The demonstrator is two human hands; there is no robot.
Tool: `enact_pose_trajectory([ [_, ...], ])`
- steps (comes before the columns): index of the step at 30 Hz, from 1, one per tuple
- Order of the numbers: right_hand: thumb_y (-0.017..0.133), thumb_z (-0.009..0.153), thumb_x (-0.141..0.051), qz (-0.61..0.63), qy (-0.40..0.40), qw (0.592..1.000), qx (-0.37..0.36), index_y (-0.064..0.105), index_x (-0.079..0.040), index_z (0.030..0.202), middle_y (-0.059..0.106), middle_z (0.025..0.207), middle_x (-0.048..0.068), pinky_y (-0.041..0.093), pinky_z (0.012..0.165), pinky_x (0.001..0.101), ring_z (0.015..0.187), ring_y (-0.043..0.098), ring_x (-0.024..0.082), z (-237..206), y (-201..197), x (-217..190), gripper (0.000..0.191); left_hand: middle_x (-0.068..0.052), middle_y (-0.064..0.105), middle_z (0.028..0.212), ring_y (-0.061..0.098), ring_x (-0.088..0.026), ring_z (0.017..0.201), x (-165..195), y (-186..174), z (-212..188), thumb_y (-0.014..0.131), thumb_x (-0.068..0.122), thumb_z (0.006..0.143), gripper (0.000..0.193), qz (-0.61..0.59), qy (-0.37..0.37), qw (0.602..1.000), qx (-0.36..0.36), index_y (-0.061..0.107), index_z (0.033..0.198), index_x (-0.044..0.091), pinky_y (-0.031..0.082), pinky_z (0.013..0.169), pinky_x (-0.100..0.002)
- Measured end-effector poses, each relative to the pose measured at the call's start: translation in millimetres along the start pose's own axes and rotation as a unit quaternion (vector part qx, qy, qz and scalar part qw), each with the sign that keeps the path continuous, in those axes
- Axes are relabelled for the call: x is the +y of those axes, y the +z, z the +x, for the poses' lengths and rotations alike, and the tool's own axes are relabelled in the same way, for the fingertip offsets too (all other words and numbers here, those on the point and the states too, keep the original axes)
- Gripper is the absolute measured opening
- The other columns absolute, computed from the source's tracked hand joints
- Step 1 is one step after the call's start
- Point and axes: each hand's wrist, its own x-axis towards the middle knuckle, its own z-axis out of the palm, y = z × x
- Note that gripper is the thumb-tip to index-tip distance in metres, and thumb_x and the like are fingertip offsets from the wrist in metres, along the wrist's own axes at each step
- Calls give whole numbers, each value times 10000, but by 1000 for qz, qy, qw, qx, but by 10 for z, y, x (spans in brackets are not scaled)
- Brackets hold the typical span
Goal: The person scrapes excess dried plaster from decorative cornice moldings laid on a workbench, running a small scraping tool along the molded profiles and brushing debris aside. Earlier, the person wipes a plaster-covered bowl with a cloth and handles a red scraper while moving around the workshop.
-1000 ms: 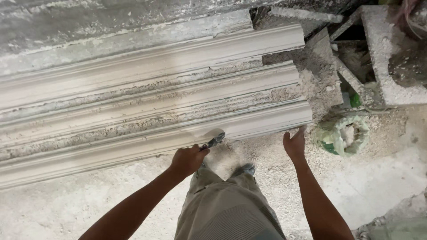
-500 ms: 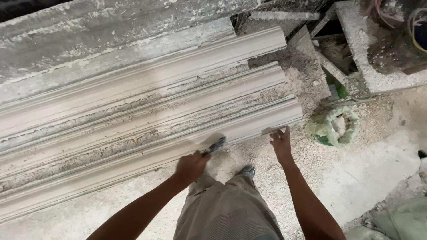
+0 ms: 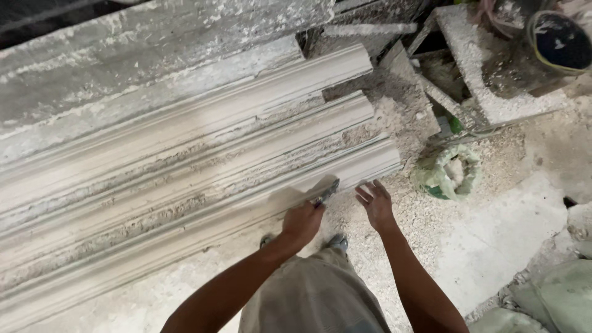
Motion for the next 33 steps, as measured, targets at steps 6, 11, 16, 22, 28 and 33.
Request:
enact_pose_trajectory([
  [6, 470, 1042, -245, -19, 36, 999, 24, 194, -66, 1605, 494, 1531, 186, 480, 1077, 514, 1308, 562, 385, -15, -228, -212, 652, -205, 633, 872, 693, -376, 676, -76, -106, -113, 531, 178, 947, 245, 112, 31, 992, -43, 675, 1137, 121, 556, 535, -543],
  [11, 481, 1030, -215, -33, 30, 997, 62, 180, -81, 1627, 463, 1565, 177, 480, 1091, 519, 1332, 540, 392, -5, -346, -384, 682, -181, 647, 867, 689, -368, 727, 555, 293, 628, 546, 272, 1056, 293, 83, -25, 996, -8, 709, 932, 63, 565, 630, -518],
  [16, 539, 963, -64, -154, -72, 985, 11, 168, -147, 1624, 284, 1634, 99, 465, 1081, 508, 1402, 444, 332, 141, -473, -582, 762, -194, 667, 862, 703, -357, 692, 401, 137, 411, 502, 162, 972, 263, 83, 50, 994, -41, 682, 1154, 97, 566, 533, -526],
  [22, 461, 912, 104, -443, -183, 877, -18, 416, -82, 1526, 468, 1520, 173, 471, 1097, 390, 1362, 516, 328, 351, -457, -832, 643, -182, 676, 888, 712, -337, 722, 677, 208, 655, 450, 194, 1064, 257, 73, -18, 991, -109, 657, 1077, 42, 571, 571, -524],
  [28, 412, 849, 193, -452, -231, 860, -52, 496, -35, 1473, 479, 1503, 197, 507, 1086, 360, 1341, 552, 290, 384, -417, -929, 670, -217, 688, 909, 704, -408, 770, 1113, 504, 1025, 477, 216, 1007, 263, 62, 21, 997, -29, 695, 1057, 78, 551, 631, -581],
  [33, 401, 776, 216, -430, -255, 861, -94, 421, -38, 1507, 451, 1545, 166, 524, 1028, 353, 1387, 498, 272, 295, -434, -1040, 774, -223, 697, 928, 713, -390, 762, 978, 333, 948, 465, 188, 1023, 254, 55, 41, 996, -55, 655, 1102, 39, 563, 616, -559],
])
